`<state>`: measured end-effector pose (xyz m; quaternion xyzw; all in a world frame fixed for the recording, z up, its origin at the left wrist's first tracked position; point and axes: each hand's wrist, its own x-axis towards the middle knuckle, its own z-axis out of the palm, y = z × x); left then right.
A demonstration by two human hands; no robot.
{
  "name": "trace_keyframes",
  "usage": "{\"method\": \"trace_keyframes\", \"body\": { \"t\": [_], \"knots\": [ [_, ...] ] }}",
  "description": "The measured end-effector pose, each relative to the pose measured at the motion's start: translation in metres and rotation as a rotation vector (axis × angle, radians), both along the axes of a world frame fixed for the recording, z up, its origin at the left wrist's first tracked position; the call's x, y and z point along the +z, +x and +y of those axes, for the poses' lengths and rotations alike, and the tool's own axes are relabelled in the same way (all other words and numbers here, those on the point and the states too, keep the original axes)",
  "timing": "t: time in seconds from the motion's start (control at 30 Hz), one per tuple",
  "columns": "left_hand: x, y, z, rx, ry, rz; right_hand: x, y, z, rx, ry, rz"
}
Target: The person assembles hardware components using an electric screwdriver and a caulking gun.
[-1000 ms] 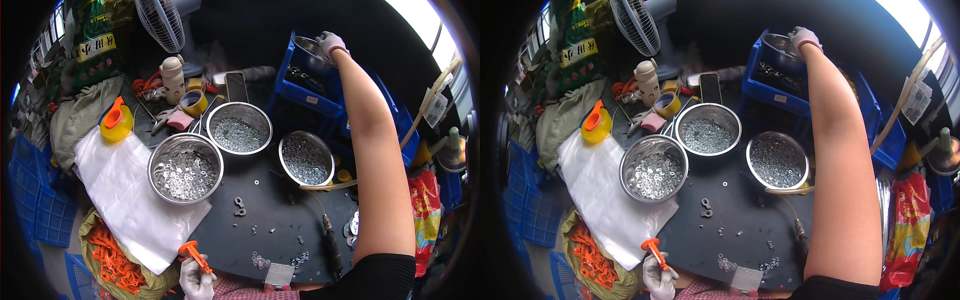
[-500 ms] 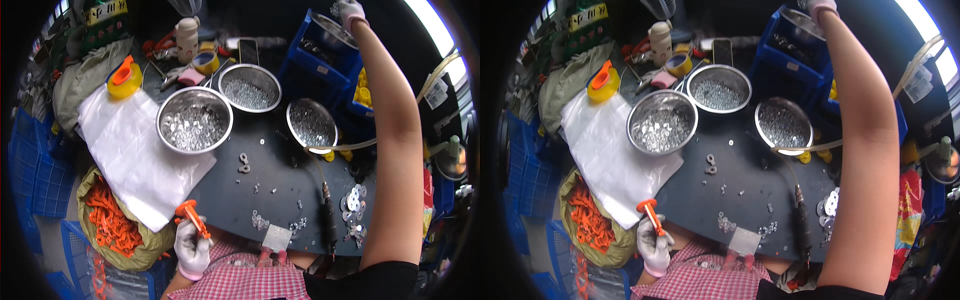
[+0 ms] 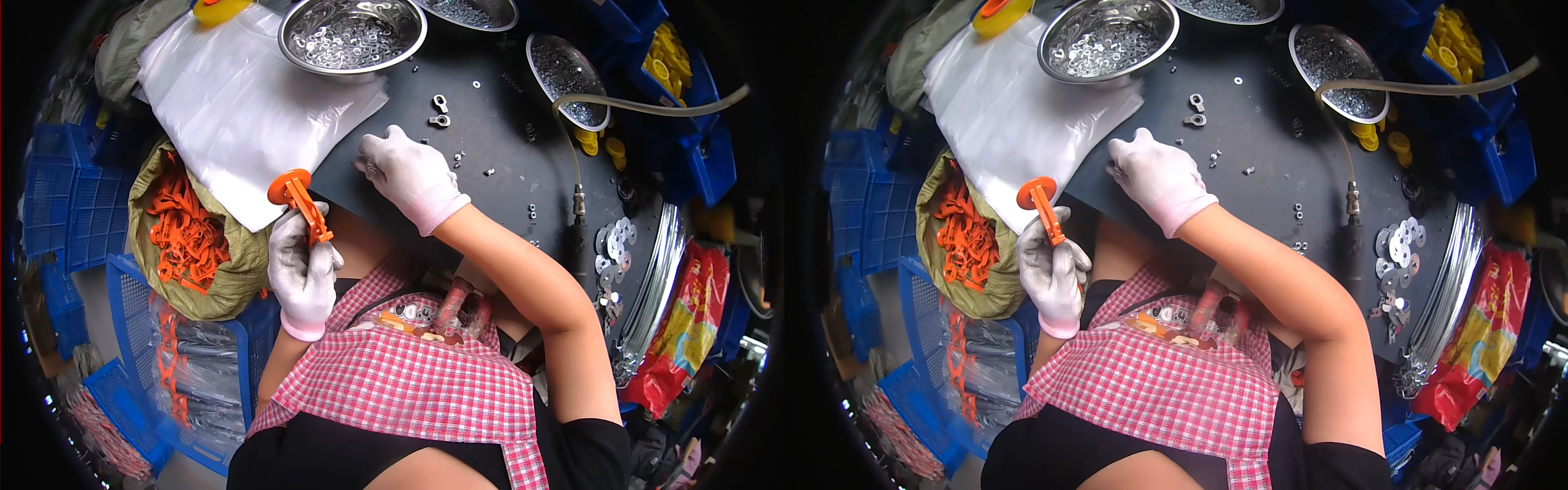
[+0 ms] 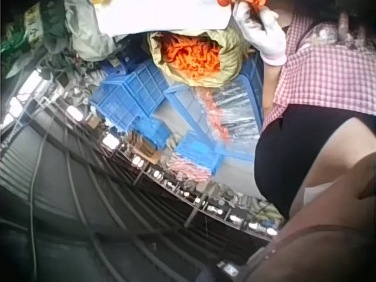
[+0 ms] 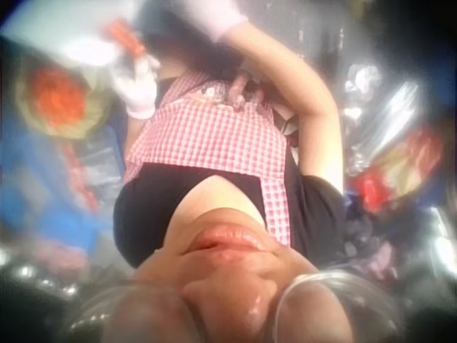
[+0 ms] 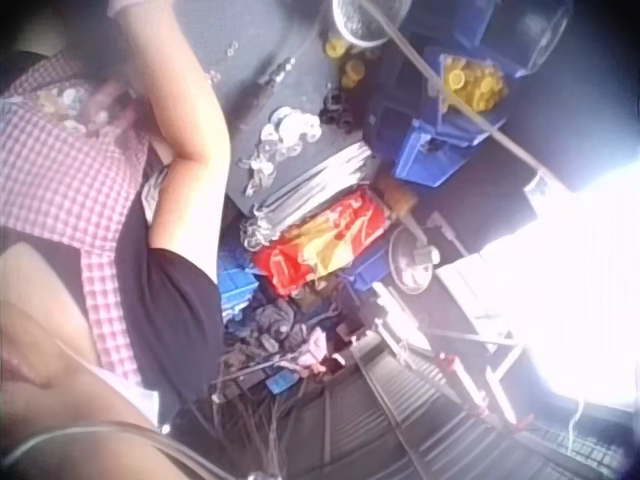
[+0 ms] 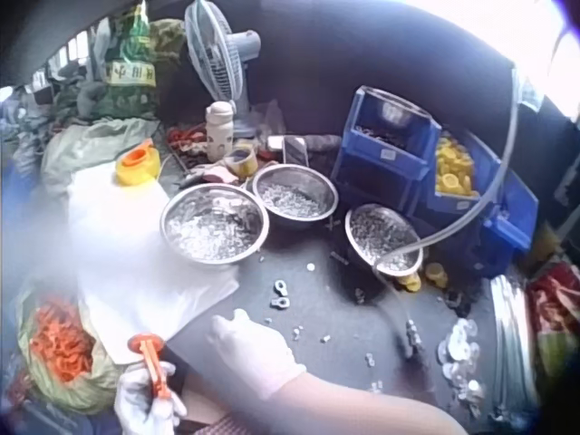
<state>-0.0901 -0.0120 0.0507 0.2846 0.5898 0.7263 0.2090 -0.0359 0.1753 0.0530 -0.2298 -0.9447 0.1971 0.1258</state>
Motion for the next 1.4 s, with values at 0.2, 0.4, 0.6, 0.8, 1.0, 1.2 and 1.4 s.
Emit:
{"method": "trace_keyframes", "body": {
  "t": [0.2,0.4,0.6,0.8,1.0,1.2,1.4],
  "knots": [
    [-0.008,0.009,-0.004,-0.077,-0.041,-0.052,-0.001,0.001,-0.019,-0.015,0.144,-0.054],
    [-0.010,0.007,0.000,-0.121,-0.041,0.009,-0.010,0.003,-0.014,0.038,0.240,0.026],
    [-0.015,0.012,0.002,-0.078,-0.050,0.012,-0.025,-0.016,-0.002,0.086,0.216,0.151],
    [-0.019,0.012,-0.006,-0.100,-0.011,0.094,-0.030,-0.010,0.005,0.253,0.179,0.230],
    [-0.018,0.012,-0.008,-0.119,-0.026,-0.003,-0.026,-0.020,0.009,0.285,0.252,0.143],
    [-0.020,0.011,-0.014,-0.096,-0.006,-0.016,-0.028,-0.015,-0.009,0.069,0.173,0.101],
    [-0.026,0.010,-0.017,-0.040,-0.021,0.036,-0.028,-0.003,-0.013,0.079,0.233,0.104]
  ]
}}
